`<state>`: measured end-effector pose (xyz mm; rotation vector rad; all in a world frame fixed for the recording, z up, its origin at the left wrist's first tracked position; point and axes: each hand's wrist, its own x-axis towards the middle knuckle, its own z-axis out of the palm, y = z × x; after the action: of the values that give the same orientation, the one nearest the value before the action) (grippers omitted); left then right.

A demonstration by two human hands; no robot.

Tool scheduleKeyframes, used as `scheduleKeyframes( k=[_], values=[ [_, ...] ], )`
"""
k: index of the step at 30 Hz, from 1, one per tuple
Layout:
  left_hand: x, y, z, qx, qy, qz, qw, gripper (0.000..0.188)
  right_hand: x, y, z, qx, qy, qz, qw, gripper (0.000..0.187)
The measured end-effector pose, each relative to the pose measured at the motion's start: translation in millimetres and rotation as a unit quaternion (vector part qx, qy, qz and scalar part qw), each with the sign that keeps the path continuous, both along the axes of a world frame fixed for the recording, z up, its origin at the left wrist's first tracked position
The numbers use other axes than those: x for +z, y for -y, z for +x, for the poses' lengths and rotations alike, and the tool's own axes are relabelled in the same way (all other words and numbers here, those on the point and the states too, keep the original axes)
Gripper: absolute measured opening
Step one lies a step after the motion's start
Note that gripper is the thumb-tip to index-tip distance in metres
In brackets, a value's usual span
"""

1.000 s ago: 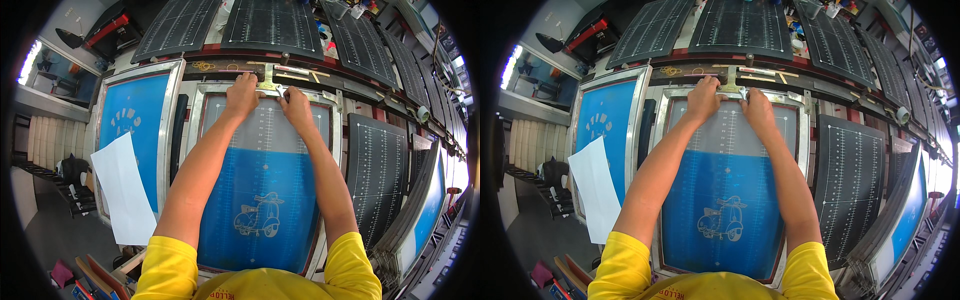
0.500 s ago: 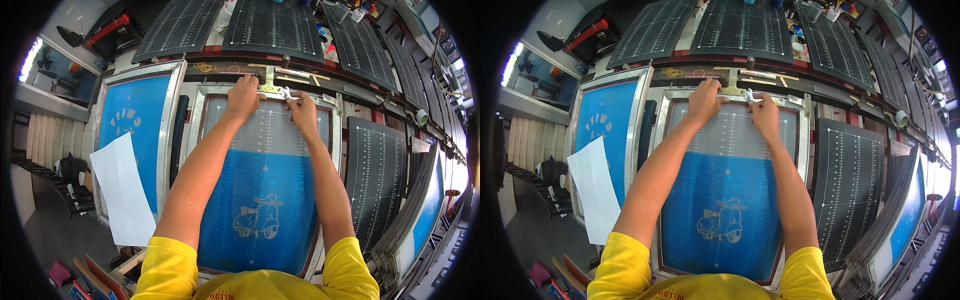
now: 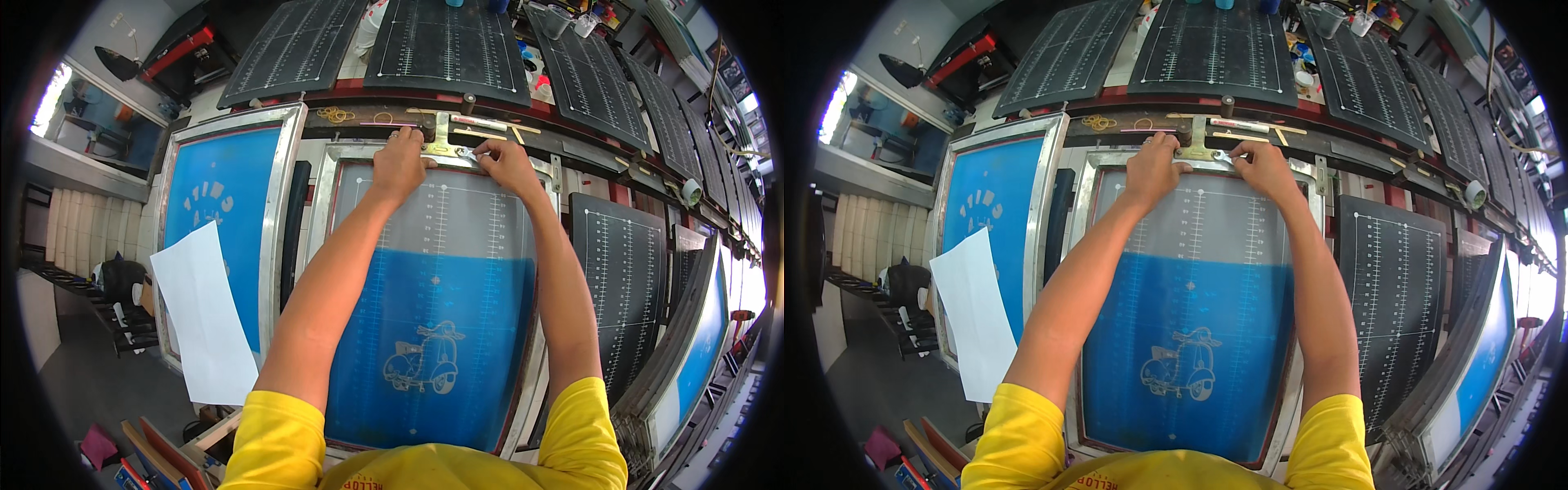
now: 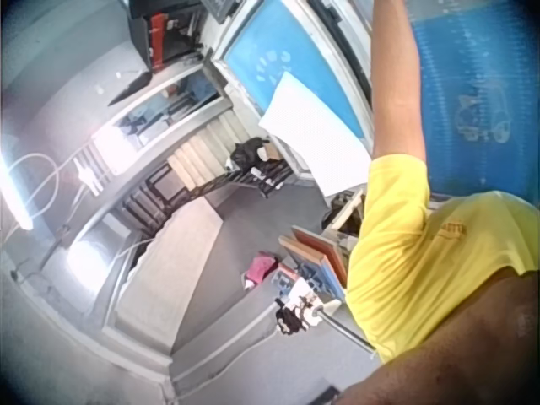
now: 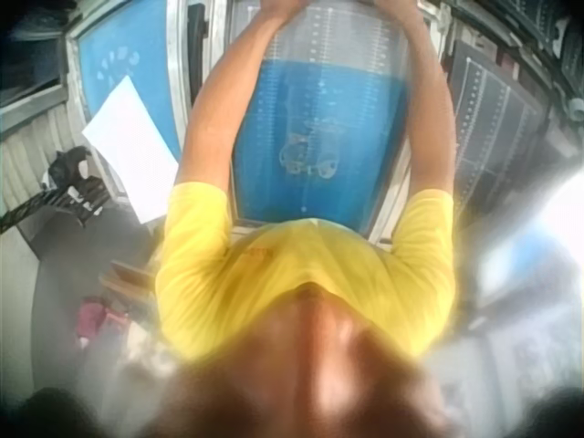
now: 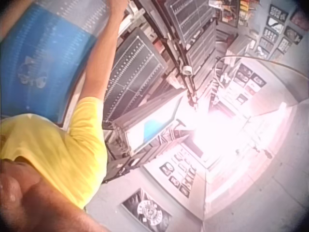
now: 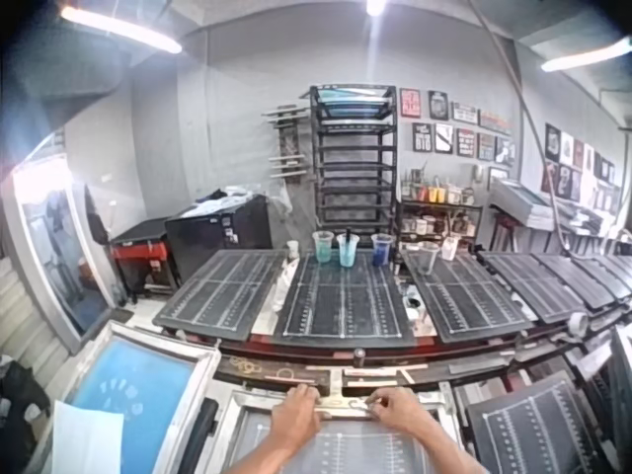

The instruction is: The person holds a sheet of paper, aligns a screen printing frame over a workspace, and uses a wrench to tighten bolts on an overhead rail.

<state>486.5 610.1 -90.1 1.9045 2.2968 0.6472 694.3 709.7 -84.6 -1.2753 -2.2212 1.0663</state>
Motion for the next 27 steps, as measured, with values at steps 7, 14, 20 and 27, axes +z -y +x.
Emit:
scheduleKeyframes(
  k=[7,14,20,27],
  values=[
    [1,-1,1,-0.005,-0.014,-0.016,1.000,0.044,22,-35,-1,0.100,0.051,-0.076,0.991,0.016],
    [-1,1,0,-0.014,-0.017,0.008,1.000,0.042,7,6,-1,0.001,-0.004,-0.112,0.994,0.018],
    [1,0,1,-0.011,-0.002,0.017,1.000,0.038,-2,53,16,-0.117,-0.072,-0.138,0.981,0.026],
    [-2,-1,1,-0.016,-0.001,0.044,0.999,0.040,-7,82,-11,-0.146,-0.173,-0.229,0.947,0.021]
  ],
)
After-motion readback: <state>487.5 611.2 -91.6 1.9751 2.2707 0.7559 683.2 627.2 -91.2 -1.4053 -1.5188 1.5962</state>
